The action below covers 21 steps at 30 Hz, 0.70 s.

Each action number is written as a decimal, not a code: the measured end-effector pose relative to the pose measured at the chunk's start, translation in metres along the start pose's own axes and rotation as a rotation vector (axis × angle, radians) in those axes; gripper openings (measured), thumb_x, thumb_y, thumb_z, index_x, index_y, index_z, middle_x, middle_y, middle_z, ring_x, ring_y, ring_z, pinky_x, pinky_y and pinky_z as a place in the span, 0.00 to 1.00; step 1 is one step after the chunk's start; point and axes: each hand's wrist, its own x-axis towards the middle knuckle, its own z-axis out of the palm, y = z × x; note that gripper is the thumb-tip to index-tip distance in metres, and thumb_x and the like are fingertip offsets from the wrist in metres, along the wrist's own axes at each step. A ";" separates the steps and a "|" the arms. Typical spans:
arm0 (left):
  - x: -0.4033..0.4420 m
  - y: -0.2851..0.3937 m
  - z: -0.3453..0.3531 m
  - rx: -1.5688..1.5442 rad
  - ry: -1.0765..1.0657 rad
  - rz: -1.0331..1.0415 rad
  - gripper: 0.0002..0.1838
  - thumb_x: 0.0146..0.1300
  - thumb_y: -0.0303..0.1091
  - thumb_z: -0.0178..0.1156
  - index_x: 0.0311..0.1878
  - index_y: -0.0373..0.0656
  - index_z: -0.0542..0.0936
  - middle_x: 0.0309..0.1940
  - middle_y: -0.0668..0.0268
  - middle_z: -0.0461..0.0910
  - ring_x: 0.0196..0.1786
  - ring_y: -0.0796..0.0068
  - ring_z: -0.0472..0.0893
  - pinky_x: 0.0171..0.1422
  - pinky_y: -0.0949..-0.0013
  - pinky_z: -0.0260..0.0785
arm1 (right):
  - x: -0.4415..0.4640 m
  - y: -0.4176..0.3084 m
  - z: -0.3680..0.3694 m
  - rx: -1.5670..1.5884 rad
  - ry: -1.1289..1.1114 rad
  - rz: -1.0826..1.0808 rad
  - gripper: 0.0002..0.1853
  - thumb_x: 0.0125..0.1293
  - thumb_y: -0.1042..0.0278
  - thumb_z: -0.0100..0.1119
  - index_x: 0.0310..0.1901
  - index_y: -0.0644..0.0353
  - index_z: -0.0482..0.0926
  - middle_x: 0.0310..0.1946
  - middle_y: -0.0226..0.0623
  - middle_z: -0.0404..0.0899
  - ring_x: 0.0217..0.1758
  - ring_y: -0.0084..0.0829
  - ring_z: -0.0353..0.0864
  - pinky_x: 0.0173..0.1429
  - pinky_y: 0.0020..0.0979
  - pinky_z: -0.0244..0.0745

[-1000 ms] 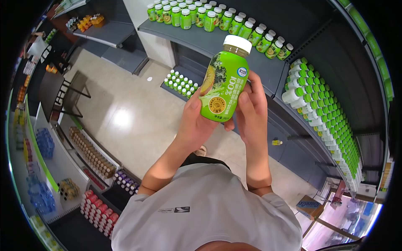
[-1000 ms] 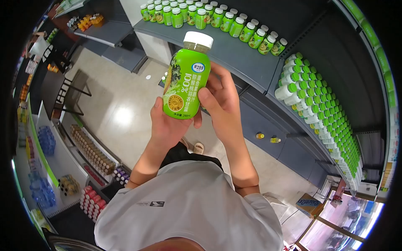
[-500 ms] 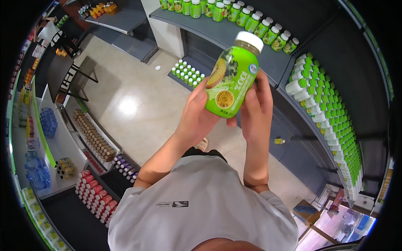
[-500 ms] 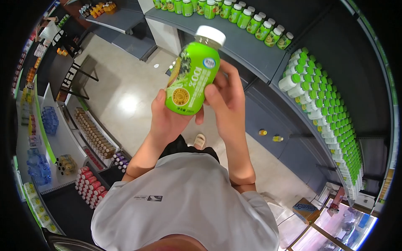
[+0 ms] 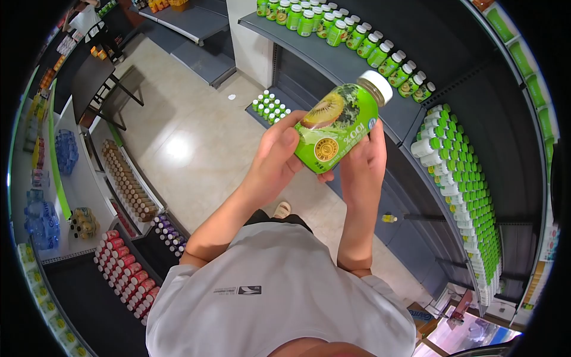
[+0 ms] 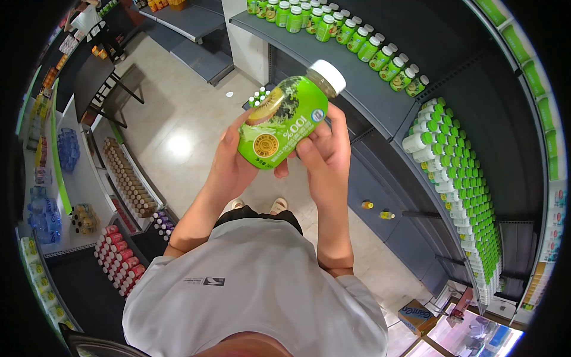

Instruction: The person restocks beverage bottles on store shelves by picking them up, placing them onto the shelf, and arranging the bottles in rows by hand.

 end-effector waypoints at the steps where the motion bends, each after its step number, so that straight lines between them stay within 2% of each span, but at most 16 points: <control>1: -0.003 0.003 -0.002 0.099 0.059 0.043 0.31 0.72 0.49 0.58 0.66 0.34 0.66 0.59 0.57 0.76 0.57 0.68 0.81 0.55 0.63 0.78 | 0.003 0.002 0.004 -0.021 0.005 0.007 0.33 0.71 0.69 0.60 0.73 0.62 0.56 0.62 0.47 0.73 0.57 0.29 0.78 0.57 0.31 0.75; 3: -0.006 0.010 -0.005 0.299 0.162 0.140 0.30 0.69 0.38 0.64 0.68 0.33 0.65 0.61 0.56 0.74 0.61 0.68 0.78 0.63 0.64 0.75 | 0.015 0.003 0.012 -0.060 -0.005 -0.041 0.35 0.72 0.64 0.60 0.75 0.61 0.55 0.64 0.45 0.72 0.61 0.29 0.76 0.61 0.31 0.72; 6: -0.005 0.018 -0.001 0.624 0.167 0.359 0.36 0.61 0.22 0.69 0.70 0.33 0.63 0.62 0.56 0.73 0.65 0.69 0.74 0.70 0.66 0.68 | 0.033 0.003 0.018 -0.085 0.021 -0.149 0.36 0.76 0.56 0.56 0.77 0.59 0.54 0.64 0.40 0.73 0.62 0.26 0.74 0.64 0.30 0.69; 9: -0.006 0.015 -0.010 0.558 0.180 0.291 0.41 0.57 0.19 0.72 0.72 0.33 0.62 0.62 0.57 0.73 0.66 0.68 0.74 0.70 0.65 0.68 | 0.044 0.000 0.028 -0.146 0.021 -0.159 0.30 0.77 0.60 0.54 0.75 0.59 0.60 0.63 0.39 0.74 0.62 0.26 0.74 0.65 0.30 0.68; 10: -0.006 0.014 -0.014 0.582 0.175 0.285 0.41 0.57 0.19 0.72 0.72 0.34 0.62 0.63 0.57 0.72 0.65 0.68 0.74 0.70 0.64 0.68 | 0.048 0.003 0.027 -0.218 0.029 -0.190 0.25 0.78 0.64 0.52 0.73 0.59 0.65 0.61 0.39 0.75 0.62 0.26 0.75 0.67 0.30 0.67; 14: -0.006 0.017 -0.031 0.599 0.153 0.230 0.41 0.57 0.21 0.72 0.72 0.34 0.62 0.63 0.58 0.72 0.65 0.69 0.75 0.70 0.64 0.69 | 0.050 0.004 0.040 -0.285 0.090 -0.119 0.24 0.76 0.66 0.54 0.70 0.60 0.69 0.60 0.39 0.77 0.64 0.27 0.74 0.71 0.31 0.65; 21: -0.018 0.008 -0.075 0.549 0.117 0.141 0.41 0.57 0.22 0.72 0.72 0.34 0.63 0.63 0.59 0.71 0.63 0.71 0.76 0.68 0.64 0.71 | 0.049 0.032 0.023 -0.369 0.041 -0.010 0.24 0.72 0.67 0.61 0.67 0.62 0.71 0.57 0.37 0.78 0.61 0.26 0.76 0.67 0.30 0.69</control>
